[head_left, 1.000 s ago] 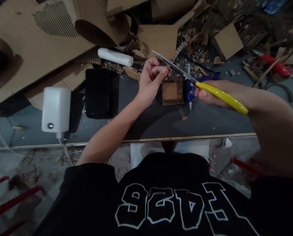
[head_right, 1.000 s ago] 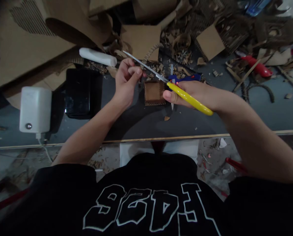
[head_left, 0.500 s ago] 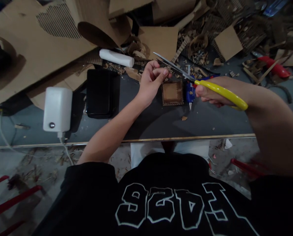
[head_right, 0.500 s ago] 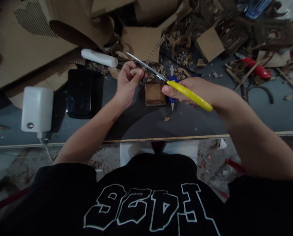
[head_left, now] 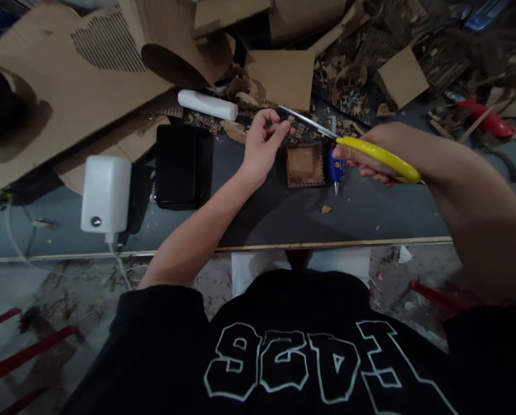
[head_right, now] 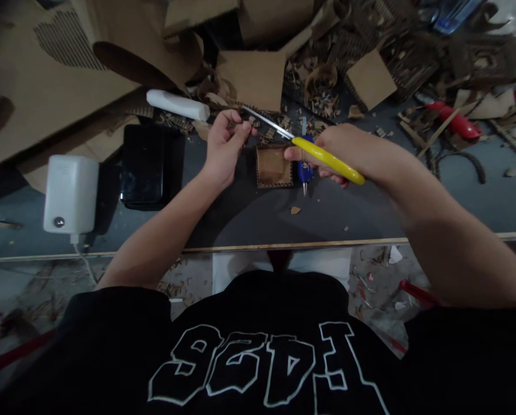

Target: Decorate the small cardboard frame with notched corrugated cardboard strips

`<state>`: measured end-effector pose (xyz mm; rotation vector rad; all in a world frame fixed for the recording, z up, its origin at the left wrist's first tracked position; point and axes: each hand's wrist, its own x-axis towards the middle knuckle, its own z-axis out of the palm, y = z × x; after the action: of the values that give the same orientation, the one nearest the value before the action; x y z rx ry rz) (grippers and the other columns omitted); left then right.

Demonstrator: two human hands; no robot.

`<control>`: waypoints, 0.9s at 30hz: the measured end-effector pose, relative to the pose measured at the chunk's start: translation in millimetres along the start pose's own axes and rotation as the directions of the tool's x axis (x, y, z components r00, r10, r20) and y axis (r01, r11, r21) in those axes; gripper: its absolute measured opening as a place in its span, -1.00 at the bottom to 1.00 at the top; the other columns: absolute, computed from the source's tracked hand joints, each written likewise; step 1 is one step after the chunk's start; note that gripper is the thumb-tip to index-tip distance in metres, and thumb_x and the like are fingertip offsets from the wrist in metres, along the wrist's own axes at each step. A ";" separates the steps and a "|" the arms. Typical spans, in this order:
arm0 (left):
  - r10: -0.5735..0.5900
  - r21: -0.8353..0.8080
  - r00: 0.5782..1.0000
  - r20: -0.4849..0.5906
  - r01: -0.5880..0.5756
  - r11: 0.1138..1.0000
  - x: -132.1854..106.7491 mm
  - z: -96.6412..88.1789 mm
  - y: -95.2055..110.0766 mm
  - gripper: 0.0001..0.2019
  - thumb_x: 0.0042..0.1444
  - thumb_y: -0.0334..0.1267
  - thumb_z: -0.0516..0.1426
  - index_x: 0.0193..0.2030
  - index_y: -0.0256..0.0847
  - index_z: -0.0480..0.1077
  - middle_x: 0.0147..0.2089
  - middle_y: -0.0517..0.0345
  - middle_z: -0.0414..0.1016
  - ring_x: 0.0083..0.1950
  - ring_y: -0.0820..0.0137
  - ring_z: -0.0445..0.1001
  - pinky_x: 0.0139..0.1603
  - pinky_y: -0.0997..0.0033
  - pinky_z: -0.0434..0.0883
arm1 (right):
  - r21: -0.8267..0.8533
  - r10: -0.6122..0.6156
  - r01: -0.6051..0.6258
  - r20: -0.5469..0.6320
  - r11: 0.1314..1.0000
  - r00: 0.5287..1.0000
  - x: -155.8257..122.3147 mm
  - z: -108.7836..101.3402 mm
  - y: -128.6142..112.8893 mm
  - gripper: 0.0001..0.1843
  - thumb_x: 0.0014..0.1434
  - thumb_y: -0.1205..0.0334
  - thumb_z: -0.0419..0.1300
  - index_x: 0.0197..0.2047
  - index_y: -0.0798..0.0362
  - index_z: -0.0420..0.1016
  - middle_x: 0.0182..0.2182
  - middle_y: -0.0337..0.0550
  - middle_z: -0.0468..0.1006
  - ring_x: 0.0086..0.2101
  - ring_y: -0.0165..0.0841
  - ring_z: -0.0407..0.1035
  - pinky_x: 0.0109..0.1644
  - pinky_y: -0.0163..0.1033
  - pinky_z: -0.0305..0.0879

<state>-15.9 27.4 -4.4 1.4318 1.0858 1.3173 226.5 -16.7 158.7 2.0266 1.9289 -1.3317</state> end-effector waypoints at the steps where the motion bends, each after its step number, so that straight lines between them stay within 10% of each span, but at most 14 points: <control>1: 0.025 0.035 1.000 0.005 -0.025 0.999 -0.2 -0.5 2.0 -0.51 0.38 0.35 0.20 0.01 -0.06 0.35 -0.08 0.08 0.59 0.19 0.17 0.67 0.40 -0.02 0.54 | -0.081 0.058 -0.062 -0.042 0.995 0.997 -1.5 -5.3 3.6 -0.24 0.39 -0.54 0.22 -0.25 0.10 0.55 -0.57 -0.15 0.49 -0.66 -0.44 0.29 -0.50 -0.20 0.29; 6: 0.140 0.324 0.983 0.118 -0.172 0.930 -5.0 -5.7 20.6 -0.76 0.55 -0.01 0.10 -0.08 -0.07 0.45 -0.07 0.07 0.55 0.14 0.18 0.64 0.37 0.01 0.51 | -0.612 0.087 -0.316 -0.374 0.725 0.923 -16.6 -34.6 35.2 0.02 0.56 -0.49 -0.20 0.06 0.31 0.69 -0.16 0.38 0.66 -0.12 -0.03 0.57 -0.17 -0.02 0.22; 11: 0.109 0.545 0.970 0.217 -0.214 0.810 -10.5 -9.2 33.7 -0.73 0.44 -0.34 0.02 -0.21 -0.07 0.53 0.07 0.00 0.62 0.19 0.11 0.61 0.42 -0.06 0.46 | -0.629 0.189 -0.529 -0.527 0.570 0.829 -25.1 -49.9 87.0 -0.09 0.60 -0.32 -0.03 0.16 0.50 0.65 0.08 0.65 0.60 0.04 0.13 0.52 -0.15 0.03 0.17; 16: 0.119 0.694 0.970 0.211 -0.235 0.680 -11.6 -12.9 35.3 -0.84 0.26 -0.41 0.18 -0.22 -0.06 0.56 0.04 0.00 0.64 0.24 -0.03 0.57 0.45 -0.31 0.37 | -0.634 0.300 -0.484 -0.382 0.603 0.874 -21.2 -57.3 116.9 -0.37 0.55 -0.06 0.18 0.13 0.47 0.67 0.06 0.56 0.64 -0.03 -0.01 0.48 -0.10 0.01 0.24; 20: 0.196 0.723 0.973 0.119 -0.220 0.655 -12.4 -16.8 30.0 -0.93 0.21 -0.32 0.28 -0.22 -0.03 0.56 0.06 0.00 0.66 0.19 -0.06 0.58 0.43 -0.29 0.39 | -0.503 0.298 -0.590 -0.546 0.631 0.783 -25.0 -43.4 102.2 -0.41 0.52 -0.08 0.19 0.23 0.32 0.63 0.23 0.53 0.58 0.16 0.14 0.49 0.02 0.11 0.31; 22: 0.186 0.718 0.977 0.105 -0.203 0.666 -11.5 -17.7 26.6 -0.95 0.20 -0.30 0.29 -0.25 -0.04 0.54 0.04 -0.01 0.67 0.21 -0.07 0.58 0.47 -0.29 0.37 | -0.478 0.102 -0.432 -0.572 0.765 0.814 -23.1 -32.4 87.8 -0.43 0.46 0.04 0.23 0.36 0.26 0.54 0.26 0.48 0.57 0.27 0.21 0.45 0.21 0.19 0.34; 24: 0.133 0.728 0.985 0.109 -0.170 0.664 -10.3 -17.6 25.5 -0.96 0.23 -0.29 0.27 -0.25 -0.06 0.53 0.05 -0.03 0.66 0.25 -0.10 0.58 0.50 -0.31 0.33 | -0.537 -0.245 -0.022 -0.420 0.843 0.874 -12.7 -22.7 75.8 -0.36 0.38 0.09 0.32 0.43 0.20 0.47 0.37 0.41 0.50 0.37 0.17 0.36 0.42 0.17 0.26; 27: 0.063 0.762 0.992 0.111 -0.126 0.636 -9.7 -16.6 28.8 -0.96 0.26 -0.26 0.25 -0.23 -0.10 0.55 0.05 -0.09 0.64 0.23 -0.13 0.59 0.46 -0.33 0.34 | -0.528 -0.539 0.399 -0.137 0.750 0.831 17.4 -13.2 67.8 -0.35 0.35 -0.03 0.37 0.37 0.14 0.50 0.39 0.32 0.47 0.39 0.16 0.32 0.52 0.19 0.18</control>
<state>-32.0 12.1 22.2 2.1647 1.6544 0.8531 287.6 -10.6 122.4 1.5944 2.6996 -0.4970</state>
